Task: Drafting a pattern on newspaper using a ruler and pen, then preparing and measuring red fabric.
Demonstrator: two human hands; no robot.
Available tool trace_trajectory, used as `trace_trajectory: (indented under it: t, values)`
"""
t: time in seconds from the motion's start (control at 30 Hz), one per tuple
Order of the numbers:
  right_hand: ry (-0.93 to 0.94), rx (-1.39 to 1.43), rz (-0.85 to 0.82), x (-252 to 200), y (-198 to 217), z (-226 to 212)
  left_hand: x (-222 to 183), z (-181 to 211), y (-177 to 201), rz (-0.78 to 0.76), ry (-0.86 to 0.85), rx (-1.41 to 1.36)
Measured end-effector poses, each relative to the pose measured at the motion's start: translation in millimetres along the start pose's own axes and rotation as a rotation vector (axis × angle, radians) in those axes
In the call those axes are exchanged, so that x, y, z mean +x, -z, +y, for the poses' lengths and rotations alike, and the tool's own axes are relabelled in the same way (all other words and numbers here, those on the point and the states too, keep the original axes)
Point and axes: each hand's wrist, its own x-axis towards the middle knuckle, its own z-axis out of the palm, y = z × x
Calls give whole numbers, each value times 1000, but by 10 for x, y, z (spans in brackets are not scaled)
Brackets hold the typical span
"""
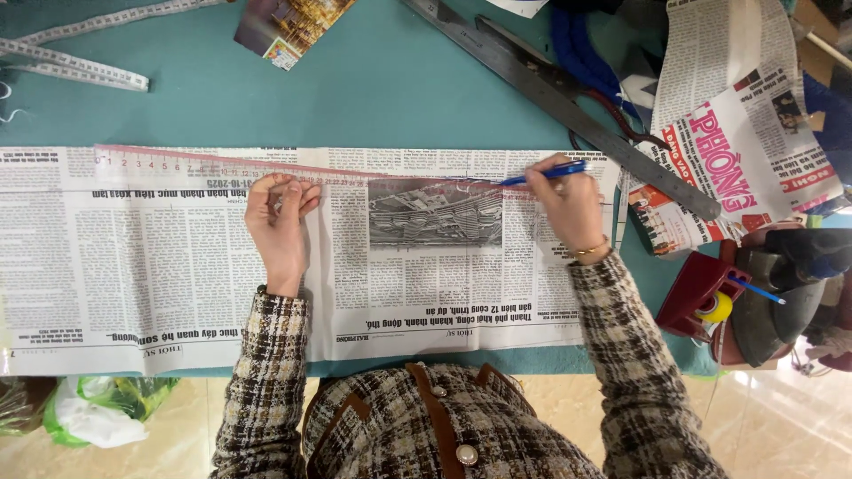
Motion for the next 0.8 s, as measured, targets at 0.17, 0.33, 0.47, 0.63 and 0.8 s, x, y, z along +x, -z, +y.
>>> trace_trajectory:
  t: [0.17, 0.33, 0.47, 0.63, 0.8]
  values:
    - [56, 43, -44, 105, -288, -496, -27, -74, 64, 10, 10, 17]
    - [48, -10, -82, 118, -125, -413, -73, -68, 48, 35, 18, -17]
    - [63, -13, -119, 196, -211, -512, -132, -99, 65, 55, 29, -37]
    - [103, 39, -171, 244, -379, -761, -181, -101, 63, 81, 38, -51]
    - [97, -51, -145, 221, -204, -659, -198, -120, 74, 78, 41, -38]
